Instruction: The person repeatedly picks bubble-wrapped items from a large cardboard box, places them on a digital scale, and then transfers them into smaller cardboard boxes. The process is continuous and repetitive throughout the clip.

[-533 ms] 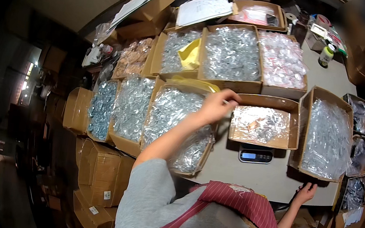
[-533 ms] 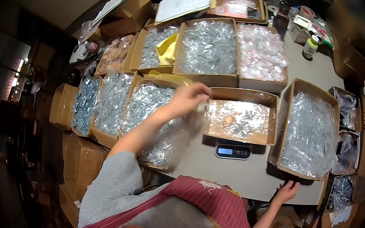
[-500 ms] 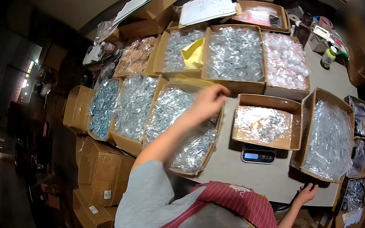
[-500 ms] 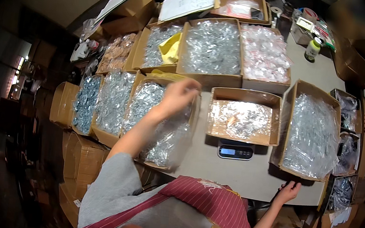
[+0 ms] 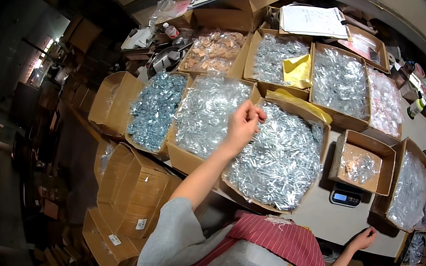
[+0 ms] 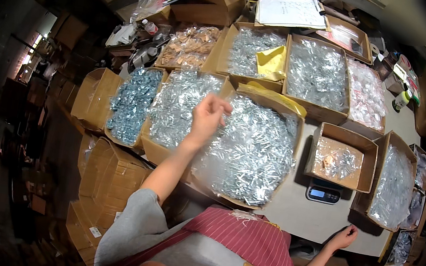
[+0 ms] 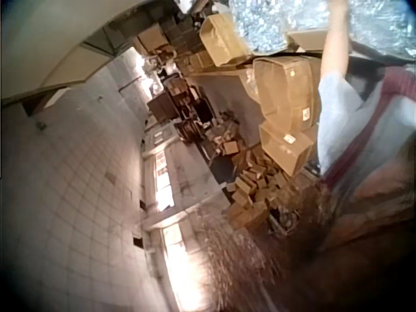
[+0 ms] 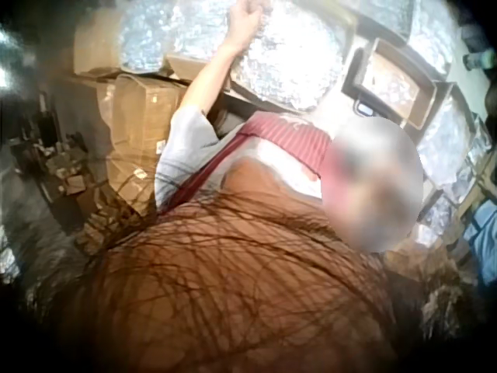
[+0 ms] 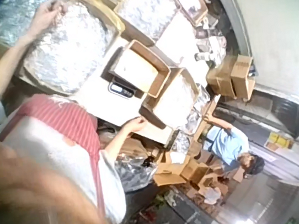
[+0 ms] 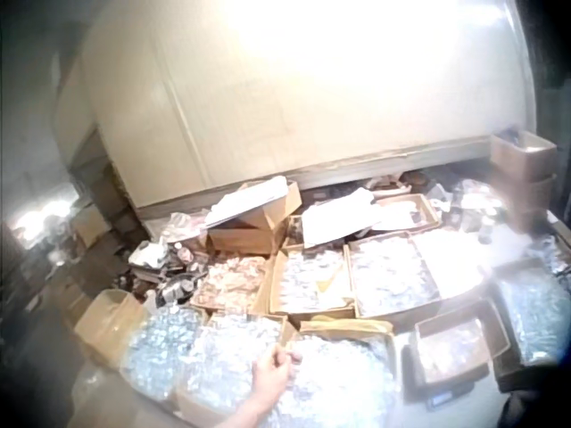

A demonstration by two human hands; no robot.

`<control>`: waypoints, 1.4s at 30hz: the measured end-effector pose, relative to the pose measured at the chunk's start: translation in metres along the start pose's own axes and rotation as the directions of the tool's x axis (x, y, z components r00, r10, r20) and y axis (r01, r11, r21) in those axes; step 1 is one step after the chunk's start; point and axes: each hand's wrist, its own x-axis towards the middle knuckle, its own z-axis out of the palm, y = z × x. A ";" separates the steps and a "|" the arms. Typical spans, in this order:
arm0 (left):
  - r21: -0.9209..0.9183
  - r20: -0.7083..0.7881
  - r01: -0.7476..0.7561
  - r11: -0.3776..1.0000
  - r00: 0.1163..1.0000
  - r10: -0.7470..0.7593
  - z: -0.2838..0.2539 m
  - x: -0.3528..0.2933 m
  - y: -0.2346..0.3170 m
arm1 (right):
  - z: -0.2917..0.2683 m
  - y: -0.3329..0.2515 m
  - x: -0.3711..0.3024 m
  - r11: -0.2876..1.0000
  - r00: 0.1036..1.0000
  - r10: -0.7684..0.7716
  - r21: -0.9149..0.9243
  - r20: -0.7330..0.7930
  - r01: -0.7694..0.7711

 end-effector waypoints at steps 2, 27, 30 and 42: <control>0.032 0.045 0.041 0.999 0.998 -0.042 -0.030 0.004 0.002 | 0.006 -0.013 -0.025 0.995 0.995 -0.100 -0.007 0.021 0.100; -0.057 0.337 0.343 0.937 0.890 -0.306 0.086 -0.028 0.036 | 0.009 -0.100 -0.042 0.998 0.999 -0.047 -0.045 0.002 0.047; -0.123 0.526 0.404 0.906 0.801 -0.286 0.124 -0.030 0.051 | 0.009 -0.102 -0.036 0.996 0.996 -0.065 0.063 0.061 0.061; 0.956 -0.137 -0.009 0.293 0.870 0.473 -0.071 0.018 -0.046 | 0.006 -0.098 -0.039 0.990 0.982 -0.139 0.041 0.130 0.134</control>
